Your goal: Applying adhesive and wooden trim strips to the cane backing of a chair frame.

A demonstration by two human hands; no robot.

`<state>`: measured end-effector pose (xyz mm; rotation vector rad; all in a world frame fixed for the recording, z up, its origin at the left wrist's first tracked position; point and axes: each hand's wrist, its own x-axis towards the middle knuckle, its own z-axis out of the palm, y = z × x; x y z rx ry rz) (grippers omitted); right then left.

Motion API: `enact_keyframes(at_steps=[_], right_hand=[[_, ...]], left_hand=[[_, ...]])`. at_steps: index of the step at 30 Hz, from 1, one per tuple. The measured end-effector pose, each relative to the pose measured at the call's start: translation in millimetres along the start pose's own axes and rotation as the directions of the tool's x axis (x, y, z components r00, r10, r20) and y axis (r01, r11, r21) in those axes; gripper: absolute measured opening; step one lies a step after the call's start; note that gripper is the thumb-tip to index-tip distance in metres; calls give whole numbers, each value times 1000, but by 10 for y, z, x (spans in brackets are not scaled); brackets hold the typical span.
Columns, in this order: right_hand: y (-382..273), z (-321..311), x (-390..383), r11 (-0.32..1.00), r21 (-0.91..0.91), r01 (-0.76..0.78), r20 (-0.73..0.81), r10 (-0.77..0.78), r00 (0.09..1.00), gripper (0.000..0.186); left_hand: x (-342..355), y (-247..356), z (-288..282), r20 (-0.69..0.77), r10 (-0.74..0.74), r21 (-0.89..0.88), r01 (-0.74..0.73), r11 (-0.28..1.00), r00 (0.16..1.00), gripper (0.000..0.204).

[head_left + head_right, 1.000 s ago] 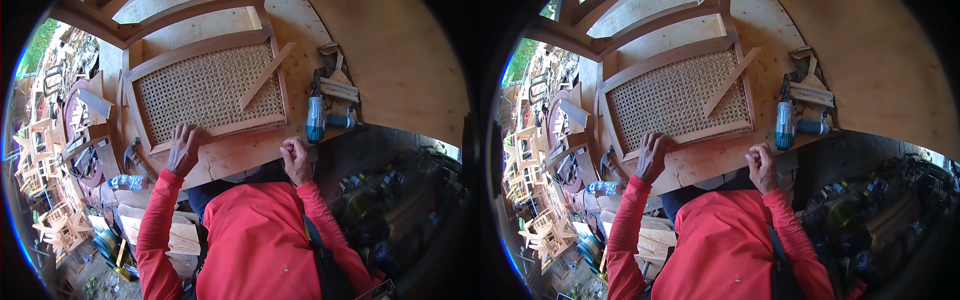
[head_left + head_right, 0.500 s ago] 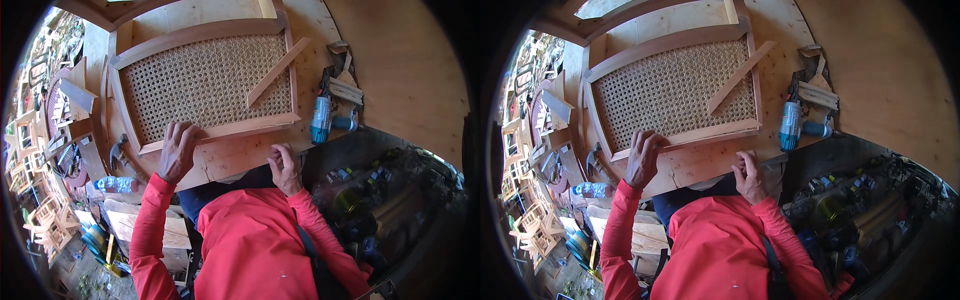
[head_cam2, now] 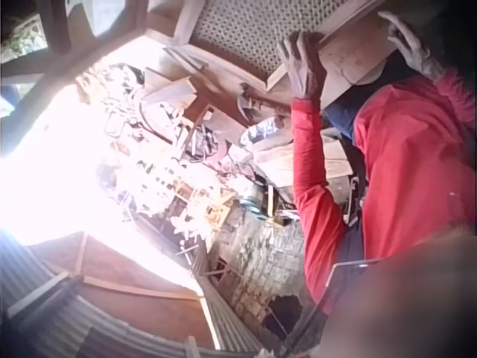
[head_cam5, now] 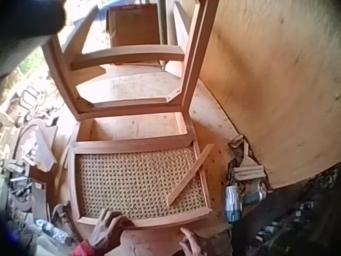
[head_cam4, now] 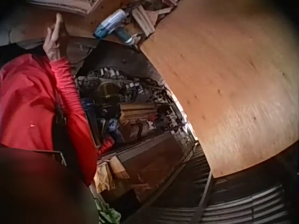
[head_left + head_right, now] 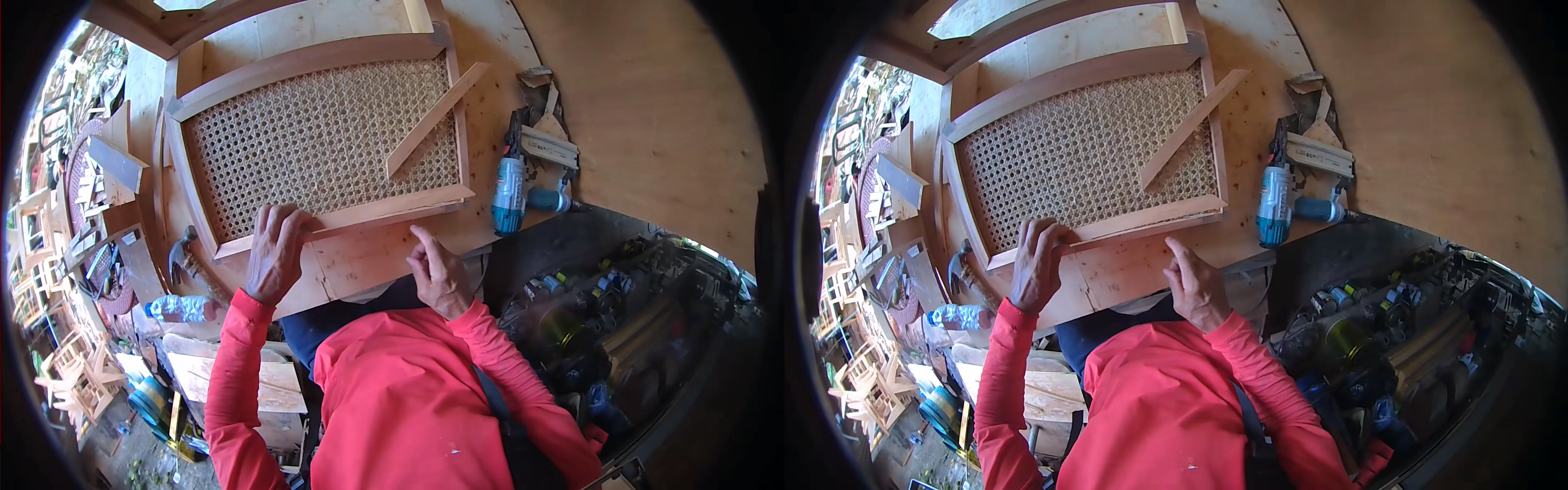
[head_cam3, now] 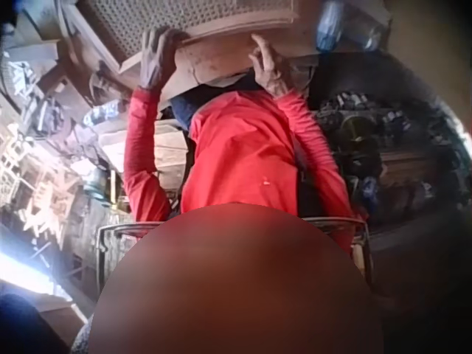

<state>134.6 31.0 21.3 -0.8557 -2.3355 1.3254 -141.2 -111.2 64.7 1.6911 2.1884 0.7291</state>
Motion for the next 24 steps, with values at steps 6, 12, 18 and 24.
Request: enact_keyframes(at_steps=[6, 12, 18, 24], right_hand=[[-5, 24, 24, 994, -83, 64, -42, -68, 997, 58], [63, 20, 6, 997, -64, 39, -27, -41, 999, 55], [138, 41, -134, 990, -67, -126, -21, 125, 992, 40], [123, 10, -44, 964, -17, -264, 28, 264, 964, 36]], left_hand=[[-17, -2, -10, -7, -3, 2, 3, 1000, 1000, 39], [-37, -22, 21, -12, -9, -3, 9, 1000, 1000, 39], [-13, -26, 19, -3, -12, 20, 12, 1000, 1000, 42], [10, -2, -17, 50, -101, 8, 101, 995, 994, 40]])
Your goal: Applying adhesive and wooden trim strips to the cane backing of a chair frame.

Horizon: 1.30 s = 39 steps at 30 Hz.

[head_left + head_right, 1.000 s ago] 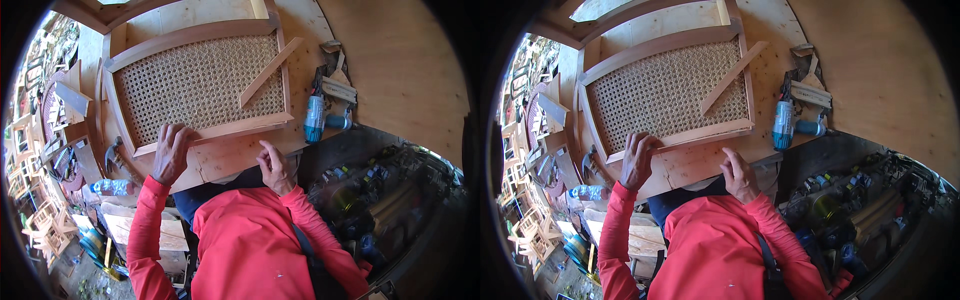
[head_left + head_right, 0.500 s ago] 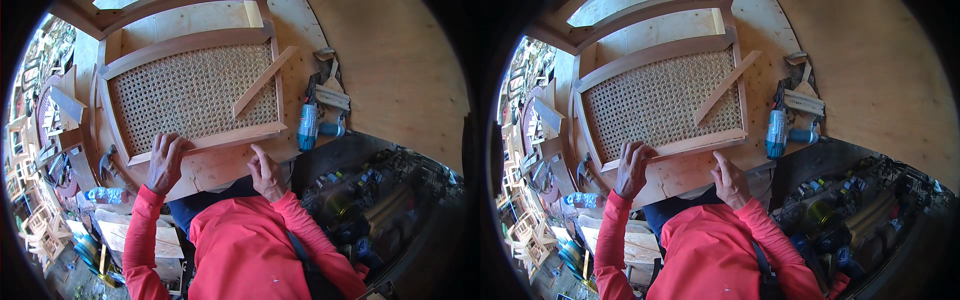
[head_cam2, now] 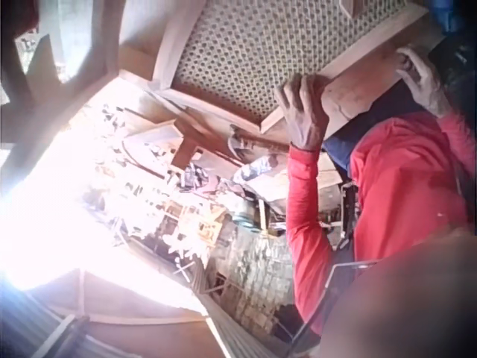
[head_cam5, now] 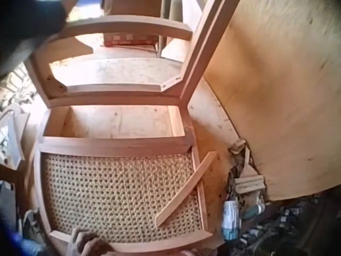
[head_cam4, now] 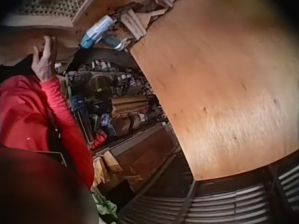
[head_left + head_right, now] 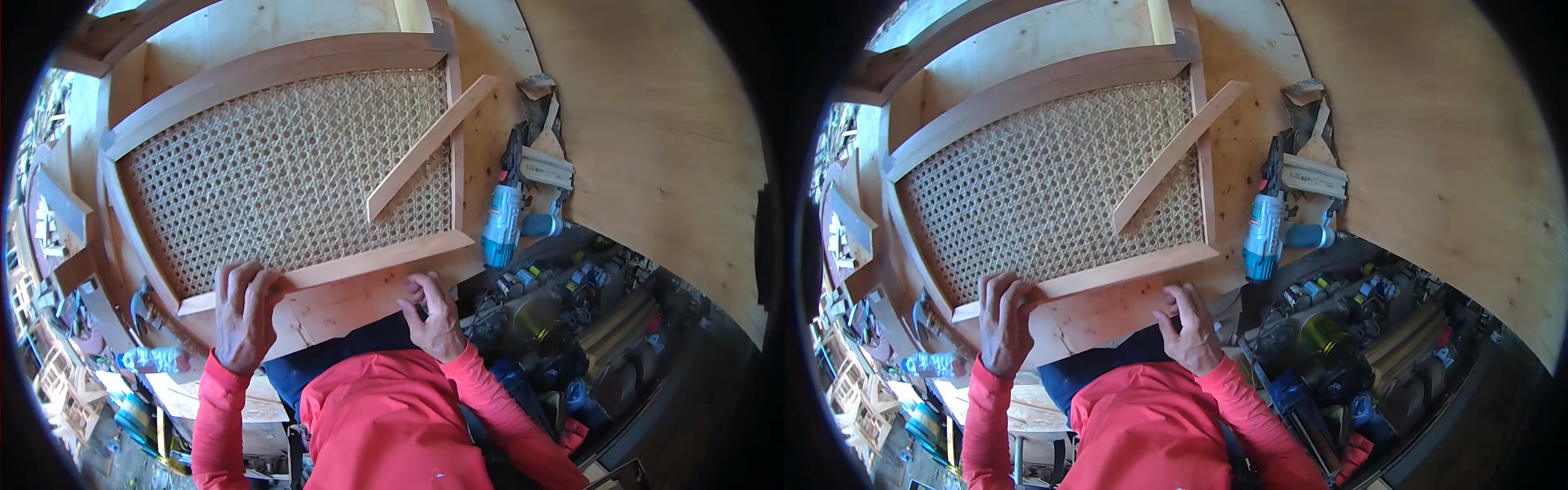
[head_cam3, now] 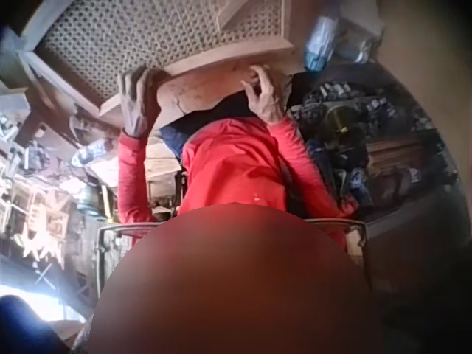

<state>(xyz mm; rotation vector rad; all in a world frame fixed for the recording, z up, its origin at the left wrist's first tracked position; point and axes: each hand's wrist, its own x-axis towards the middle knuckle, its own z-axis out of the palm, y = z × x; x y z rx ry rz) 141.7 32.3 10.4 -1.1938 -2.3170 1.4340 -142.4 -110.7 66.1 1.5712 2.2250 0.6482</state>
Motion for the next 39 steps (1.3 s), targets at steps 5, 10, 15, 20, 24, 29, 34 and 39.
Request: enact_keyframes(at_steps=[5, 10, 15, 20, 24, 29, 34, 39], right_hand=[[-23, -50, 33, 994, 55, -93, 17, 92, 996, 34], [-30, -69, 36, 997, 71, -29, -73, 35, 997, 30], [-107, -177, 74, 994, -92, 56, -297, -82, 951, 19], [-212, -406, 107, 988, -126, 87, -418, -132, 899, 18], [-336, -805, 225, 920, -316, 230, -389, -347, 853, 41], [-416, -1056, 661, 927, -132, 351, -211, -372, 904, 44], [-397, -1171, 896, 784, -307, 540, 23, -561, 827, 31], [-529, -1218, 752, 828, -264, 495, -159, -543, 824, 17]], left_hand=[[-7, -8, 9, 32, -22, -10, 23, 1000, 999, 40], [-12, -2, 11, 10, -7, 8, 7, 1000, 1000, 41], [1, 17, 13, 5, -6, -3, 6, 1000, 1000, 36], [-36, -22, 37, -33, 36, 12, -36, 999, 999, 36], [-22, 7, 23, -59, 73, 6, -72, 997, 996, 31], [-37, -9, 54, -71, 94, -8, -95, 995, 993, 29], [-54, 0, 86, -89, 119, 45, -115, 992, 989, 29], [-109, 33, 107, -155, 134, 109, -118, 987, 979, 31]])
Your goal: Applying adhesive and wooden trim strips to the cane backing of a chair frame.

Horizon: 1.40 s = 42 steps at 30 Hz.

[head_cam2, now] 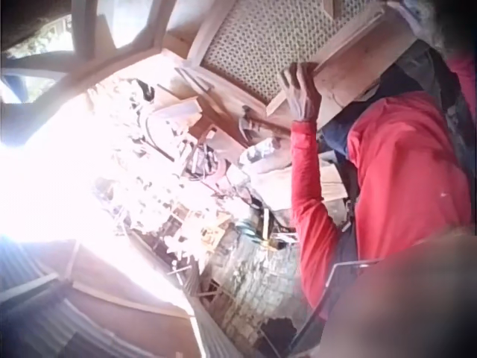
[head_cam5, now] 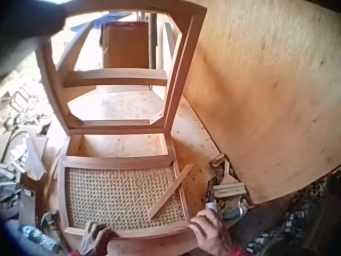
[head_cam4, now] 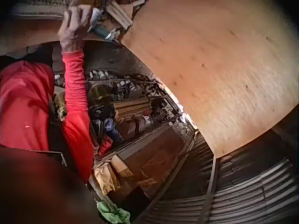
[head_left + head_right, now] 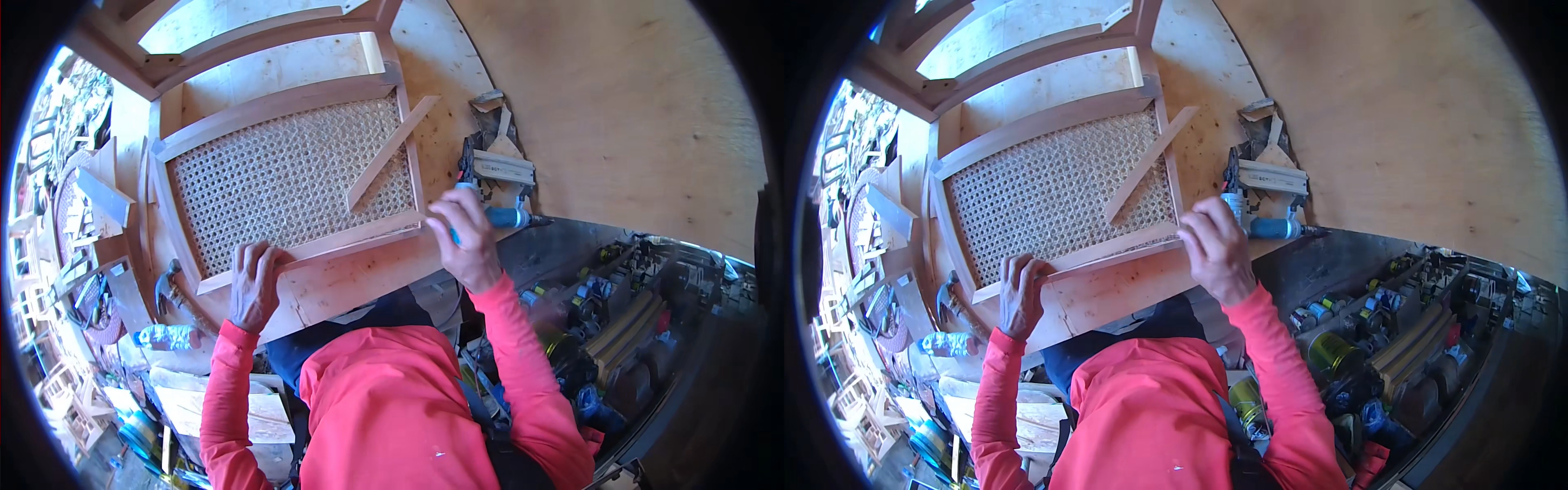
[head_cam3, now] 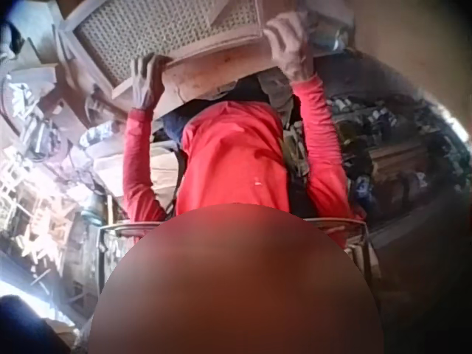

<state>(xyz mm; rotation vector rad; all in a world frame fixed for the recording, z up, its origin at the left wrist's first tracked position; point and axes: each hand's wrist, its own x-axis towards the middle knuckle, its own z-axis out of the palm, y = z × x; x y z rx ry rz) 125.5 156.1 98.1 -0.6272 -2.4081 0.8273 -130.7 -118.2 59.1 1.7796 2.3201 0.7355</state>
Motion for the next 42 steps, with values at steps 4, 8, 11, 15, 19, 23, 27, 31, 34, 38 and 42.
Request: enact_keyframes(at_steps=[4, 8, 11, 15, 19, 23, 27, 31, 34, 38, 42], right_hand=[[-641, -26, -504, 446, 622, -644, 267, 652, 709, 11], [-1120, 231, -837, -398, 607, -688, 770, 509, 385, 24], [-1205, 421, -892, -451, 580, -678, 798, 483, 361, 30], [-1163, 409, -836, -433, 650, -625, 730, 584, 354, 36], [-1160, 310, -732, -442, 669, -597, 706, 629, 325, 40], [-1100, 296, -723, -403, 705, -583, 651, 694, 307, 37], [-890, 393, -954, -246, 796, -554, 546, 687, 479, 29], [-718, 546, -1227, 38, 815, -578, 433, 623, 652, 25], [-657, 618, -1348, 233, 799, -554, 320, 615, 721, 27], [-676, 543, -1459, 283, 756, -590, 310, 640, 703, 21], [-663, 461, -1480, 273, 786, -555, 259, 669, 696, 21]], left_hand=[[-4, 195, 8, -69, -3, -13, 3, 1000, 998, 36], [116, 612, -48, 13, 84, 49, -84, 995, 996, 31], [130, 903, -138, 132, 227, 62, -236, 970, 965, 34], [199, 1161, -265, 193, 358, 150, -388, 909, 914, 36], [299, 1228, -310, 173, 394, 194, -423, 885, 903, 37], [394, 1356, -344, 159, 381, 117, -400, 909, 911, 33], [699, 1501, -527, 167, 224, -193, -191, 962, 960, 22], [1253, 1080, -198, 234, 443, -192, -406, 894, 865, 16], [1514, 778, 323, 372, 575, -222, -531, 817, 729, 20], [1764, 808, 731, 579, 630, -263, -613, 745, 517, 37], [1887, 793, 891, 590, 684, -319, -655, 685, 428, 39]])
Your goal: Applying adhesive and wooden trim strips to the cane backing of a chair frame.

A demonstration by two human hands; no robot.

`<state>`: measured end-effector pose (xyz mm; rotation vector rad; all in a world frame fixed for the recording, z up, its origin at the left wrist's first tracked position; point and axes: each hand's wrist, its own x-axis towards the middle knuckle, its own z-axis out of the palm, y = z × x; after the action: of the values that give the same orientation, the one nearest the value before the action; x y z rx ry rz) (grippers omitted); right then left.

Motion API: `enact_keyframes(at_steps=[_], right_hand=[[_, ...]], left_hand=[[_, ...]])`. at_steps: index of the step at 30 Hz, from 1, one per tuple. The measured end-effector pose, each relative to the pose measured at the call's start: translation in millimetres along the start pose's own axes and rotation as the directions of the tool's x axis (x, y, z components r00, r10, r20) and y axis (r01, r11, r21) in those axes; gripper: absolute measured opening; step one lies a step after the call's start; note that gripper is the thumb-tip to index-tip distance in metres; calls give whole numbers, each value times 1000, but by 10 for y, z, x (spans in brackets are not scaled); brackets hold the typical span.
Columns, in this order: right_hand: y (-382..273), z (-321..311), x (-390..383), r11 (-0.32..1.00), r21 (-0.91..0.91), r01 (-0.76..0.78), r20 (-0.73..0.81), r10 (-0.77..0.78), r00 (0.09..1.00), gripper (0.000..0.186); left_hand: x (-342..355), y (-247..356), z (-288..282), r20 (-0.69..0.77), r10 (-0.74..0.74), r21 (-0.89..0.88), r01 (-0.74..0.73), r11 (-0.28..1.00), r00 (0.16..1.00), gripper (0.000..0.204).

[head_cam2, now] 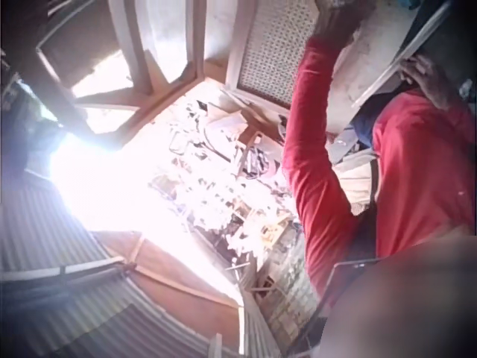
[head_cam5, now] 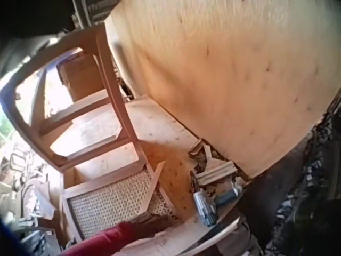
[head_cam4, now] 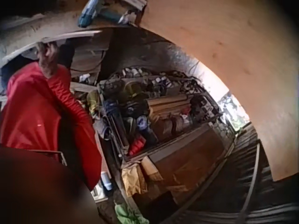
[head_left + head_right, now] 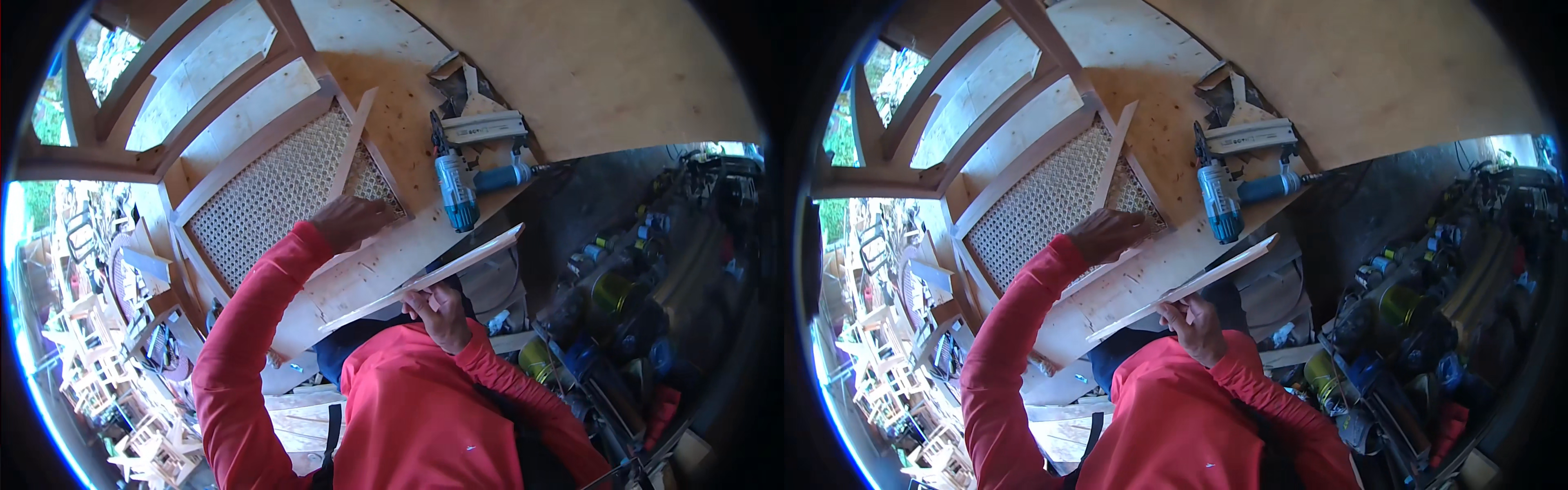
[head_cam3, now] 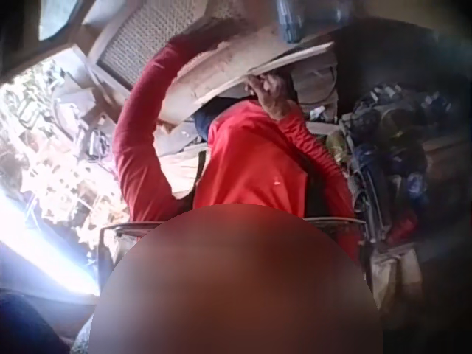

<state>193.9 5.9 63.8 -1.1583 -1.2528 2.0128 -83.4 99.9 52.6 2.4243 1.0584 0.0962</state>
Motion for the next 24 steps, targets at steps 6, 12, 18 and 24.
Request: enact_keyframes(at_steps=[6, 12, 18, 24], right_hand=[[59, -68, 29, 998, 5, 55, -7, -55, 998, 29], [72, -54, 6, 996, 59, 63, -28, -61, 998, 27], [92, -63, -24, 998, 32, 62, -19, -61, 998, 27], [108, -110, -36, 998, 35, 50, 0, -50, 999, 29]], left_hand=[[83, -81, 47, 73, 81, 61, -85, 994, 994, 55], [160, -109, 54, 215, 28, 138, -59, 989, 976, 54], [154, -45, 28, 187, 32, 229, -75, 971, 982, 45], [3, 10, 107, -83, 96, 167, -81, 983, 992, 40]])
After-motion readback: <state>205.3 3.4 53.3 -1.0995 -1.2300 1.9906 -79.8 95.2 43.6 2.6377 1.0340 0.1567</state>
